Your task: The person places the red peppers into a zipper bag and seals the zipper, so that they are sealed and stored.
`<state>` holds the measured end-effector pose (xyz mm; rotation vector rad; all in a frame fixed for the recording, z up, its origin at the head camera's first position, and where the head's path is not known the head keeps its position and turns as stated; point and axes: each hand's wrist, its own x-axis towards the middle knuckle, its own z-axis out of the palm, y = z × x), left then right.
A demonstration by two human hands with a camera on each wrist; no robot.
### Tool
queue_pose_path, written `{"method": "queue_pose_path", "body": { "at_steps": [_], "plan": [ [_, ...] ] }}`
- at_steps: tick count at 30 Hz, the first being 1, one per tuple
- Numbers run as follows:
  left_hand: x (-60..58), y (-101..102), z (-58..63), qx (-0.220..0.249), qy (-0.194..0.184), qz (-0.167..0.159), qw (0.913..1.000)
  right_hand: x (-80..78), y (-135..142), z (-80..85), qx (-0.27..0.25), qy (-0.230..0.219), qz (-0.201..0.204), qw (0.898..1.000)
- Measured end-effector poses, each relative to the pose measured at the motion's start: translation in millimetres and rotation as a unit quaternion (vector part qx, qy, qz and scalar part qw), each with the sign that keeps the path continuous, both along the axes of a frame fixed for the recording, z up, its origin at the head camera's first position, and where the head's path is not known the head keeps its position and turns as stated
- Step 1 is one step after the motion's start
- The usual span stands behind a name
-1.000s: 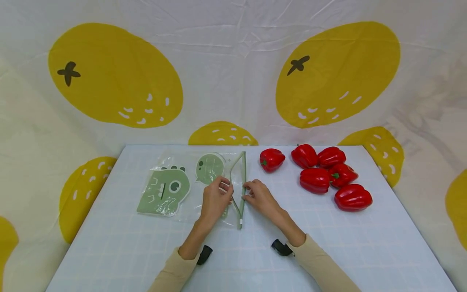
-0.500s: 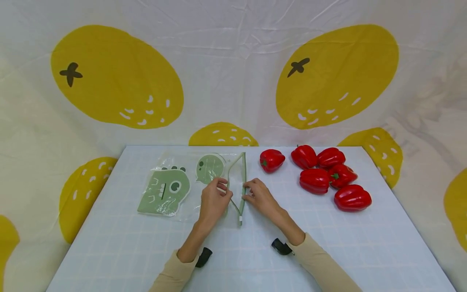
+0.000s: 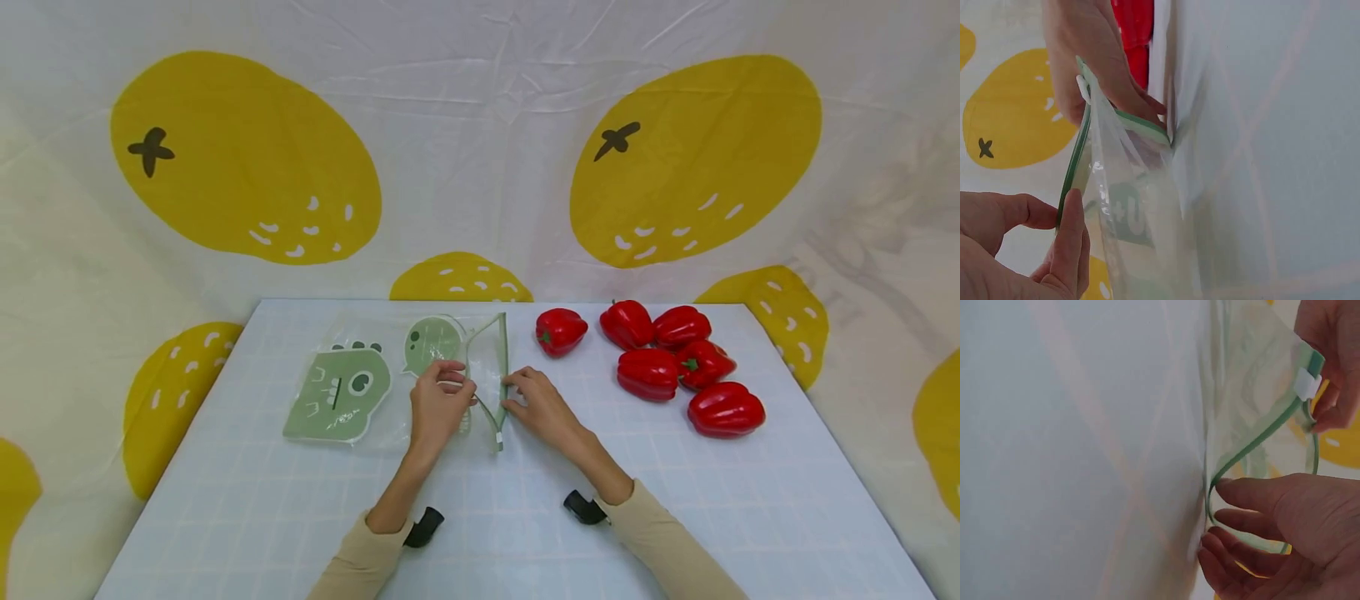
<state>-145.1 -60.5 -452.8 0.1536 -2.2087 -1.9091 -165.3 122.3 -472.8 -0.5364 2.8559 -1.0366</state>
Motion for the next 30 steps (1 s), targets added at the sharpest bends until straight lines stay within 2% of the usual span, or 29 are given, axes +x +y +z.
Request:
{"method": "queue_pose_path", "body": {
  "at_steps": [9, 14, 20, 30],
  "plan": [
    [-1.7, 6.3, -4.5, 0.004, -0.011, -0.010, 0.9999, -4.1, 9.0, 8.6, 0.006, 0.015, 0.003, 1.000],
    [-2.9, 6.8, -6.3, -0.004, -0.026, -0.009, 0.9996, -11.0, 18.1, 17.8, -0.002, 0.065, 0.005, 0.998],
    [-3.1, 5.9, -8.0, -0.008, -0.027, -0.011, 0.9995, -19.6, 29.1, 27.8, -0.023, 0.117, 0.011, 0.993],
    [-3.2, 7.4, -9.4, -0.009, -0.026, -0.020, 0.9994, -36.6, 45.3, 34.7, -0.017, 0.169, 0.007, 0.985]
  ]
}}
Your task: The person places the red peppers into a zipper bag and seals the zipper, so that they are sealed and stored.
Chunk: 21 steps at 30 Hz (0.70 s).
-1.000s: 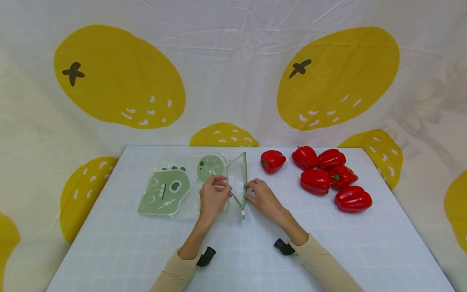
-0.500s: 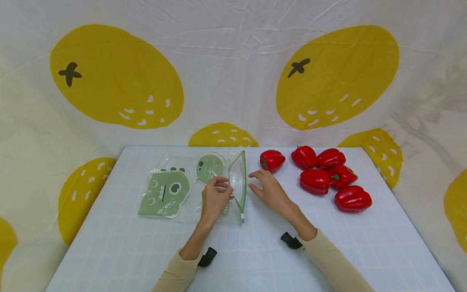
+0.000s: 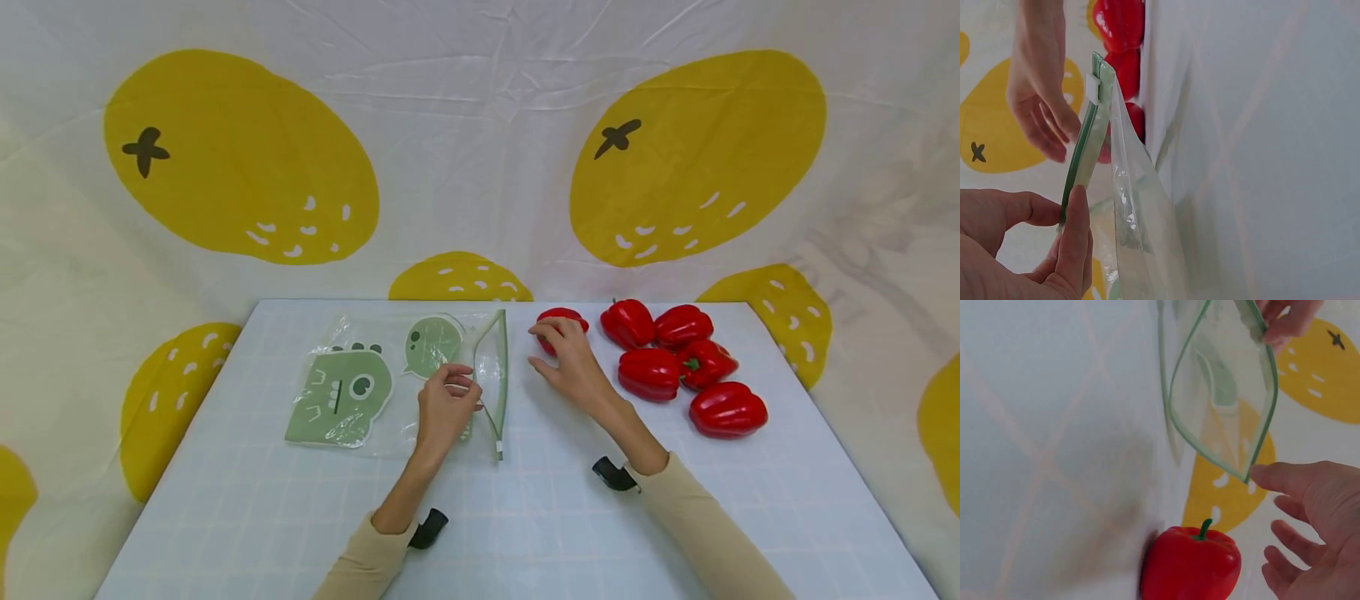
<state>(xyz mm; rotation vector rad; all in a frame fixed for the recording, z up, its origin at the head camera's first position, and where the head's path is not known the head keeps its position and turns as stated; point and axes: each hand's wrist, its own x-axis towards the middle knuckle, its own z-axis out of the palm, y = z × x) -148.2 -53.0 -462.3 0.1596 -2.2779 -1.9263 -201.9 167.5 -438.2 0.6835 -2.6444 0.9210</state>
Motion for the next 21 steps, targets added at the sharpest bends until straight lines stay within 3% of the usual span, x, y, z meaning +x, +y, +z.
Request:
{"method": "queue_pose_path", "body": {
  "at_steps": [10, 21],
  "plan": [
    [1.6, -0.2, 1.6, 0.011, 0.001, -0.007, 0.9999, -18.7, 9.4, -1.7, 0.029, -0.006, -0.014, 0.999],
    [2.0, 2.3, 1.4, 0.020, 0.008, -0.011, 0.9997, -35.3, 23.5, -8.8, 0.057, -0.069, -0.030, 0.996]
  ]
}}
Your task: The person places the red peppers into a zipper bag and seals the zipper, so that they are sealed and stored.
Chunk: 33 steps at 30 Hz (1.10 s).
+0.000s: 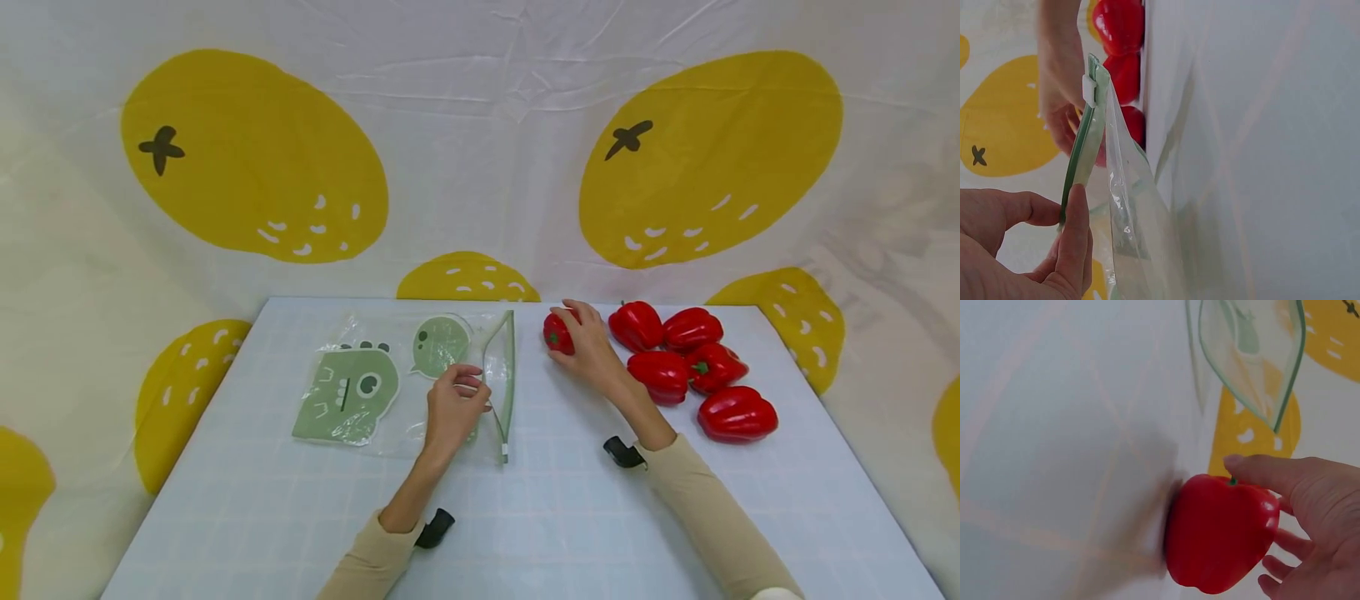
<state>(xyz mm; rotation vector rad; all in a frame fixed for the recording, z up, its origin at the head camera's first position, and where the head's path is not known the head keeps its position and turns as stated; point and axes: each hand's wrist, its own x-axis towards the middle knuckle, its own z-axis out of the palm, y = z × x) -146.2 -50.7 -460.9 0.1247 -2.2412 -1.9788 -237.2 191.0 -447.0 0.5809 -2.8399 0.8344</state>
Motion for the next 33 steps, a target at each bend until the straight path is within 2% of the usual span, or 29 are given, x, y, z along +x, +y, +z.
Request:
{"method": "queue_pose_path", "body": {
  "at_steps": [9, 12, 18, 26, 33],
  "plan": [
    [1.7, 1.2, 2.3, -0.015, -0.001, 0.000, 0.9999, -4.4, 5.5, -6.0, 0.001, -0.027, 0.000, 1.000],
    [2.0, 0.9, 2.3, -0.014, 0.002, 0.000, 0.9999, -2.9, 6.5, -3.7, 0.004, -0.037, 0.012, 0.999],
    [0.8, 0.8, 0.5, -0.019, -0.007, -0.001, 0.9998, -2.5, 12.8, 1.6, 0.016, -0.027, 0.042, 0.999],
    [1.0, 1.9, 2.0, -0.023, 0.002, -0.001, 0.9997, -4.5, 17.1, 9.0, 0.038, -0.042, 0.013, 0.998],
    [0.6, 0.6, 0.9, -0.020, 0.002, 0.001, 0.9998, -3.8, 16.2, 11.5, 0.028, -0.061, 0.001, 0.998]
  ]
}}
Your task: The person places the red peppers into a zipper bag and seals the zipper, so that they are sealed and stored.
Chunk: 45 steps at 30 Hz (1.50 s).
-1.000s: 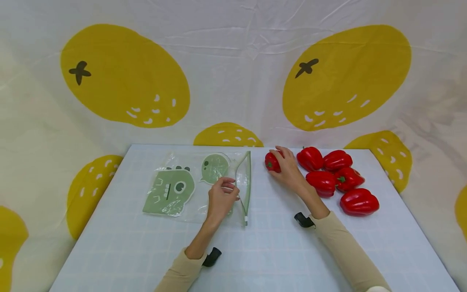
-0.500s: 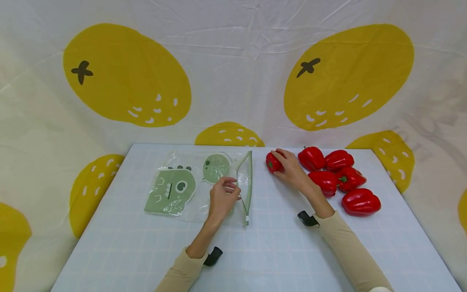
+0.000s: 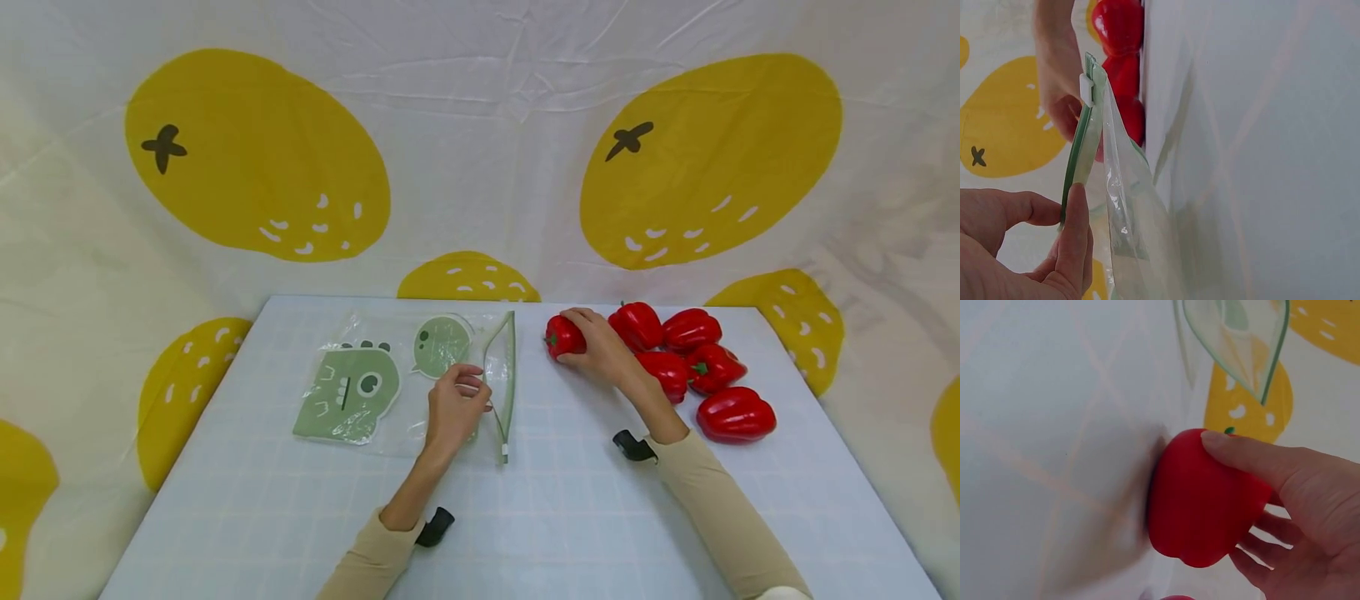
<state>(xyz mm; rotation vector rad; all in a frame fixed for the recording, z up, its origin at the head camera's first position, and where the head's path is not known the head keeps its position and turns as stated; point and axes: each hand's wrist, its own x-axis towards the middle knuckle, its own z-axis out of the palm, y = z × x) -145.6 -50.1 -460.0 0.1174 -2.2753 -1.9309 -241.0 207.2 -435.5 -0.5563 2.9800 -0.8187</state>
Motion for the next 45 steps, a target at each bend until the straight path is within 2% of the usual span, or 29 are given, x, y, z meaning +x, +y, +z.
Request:
{"method": "queue_pose_path", "body": {
  "at_steps": [10, 19, 25, 33, 45],
  "plan": [
    [0.9, -0.5, 0.5, 0.001, -0.001, -0.006, 1.0000, 8.0, 1.2, 0.2, -0.049, -0.005, -0.028, 0.998],
    [0.9, -2.6, 1.8, -0.002, -0.001, -0.006, 1.0000, 18.8, -6.4, 5.2, -0.122, -0.004, -0.027, 0.992],
    [0.0, -2.7, 1.5, -0.003, -0.006, -0.007, 1.0000, 26.3, -15.3, 5.9, -0.179, -0.042, -0.036, 0.982],
    [0.0, -2.4, 1.7, 0.001, -0.002, -0.009, 1.0000, 33.3, -26.9, 3.0, -0.220, -0.078, -0.046, 0.971],
    [-0.7, -0.8, 0.4, 0.003, 0.007, -0.010, 0.9999, 39.2, -43.7, -6.1, -0.253, -0.126, -0.062, 0.957]
  ]
}}
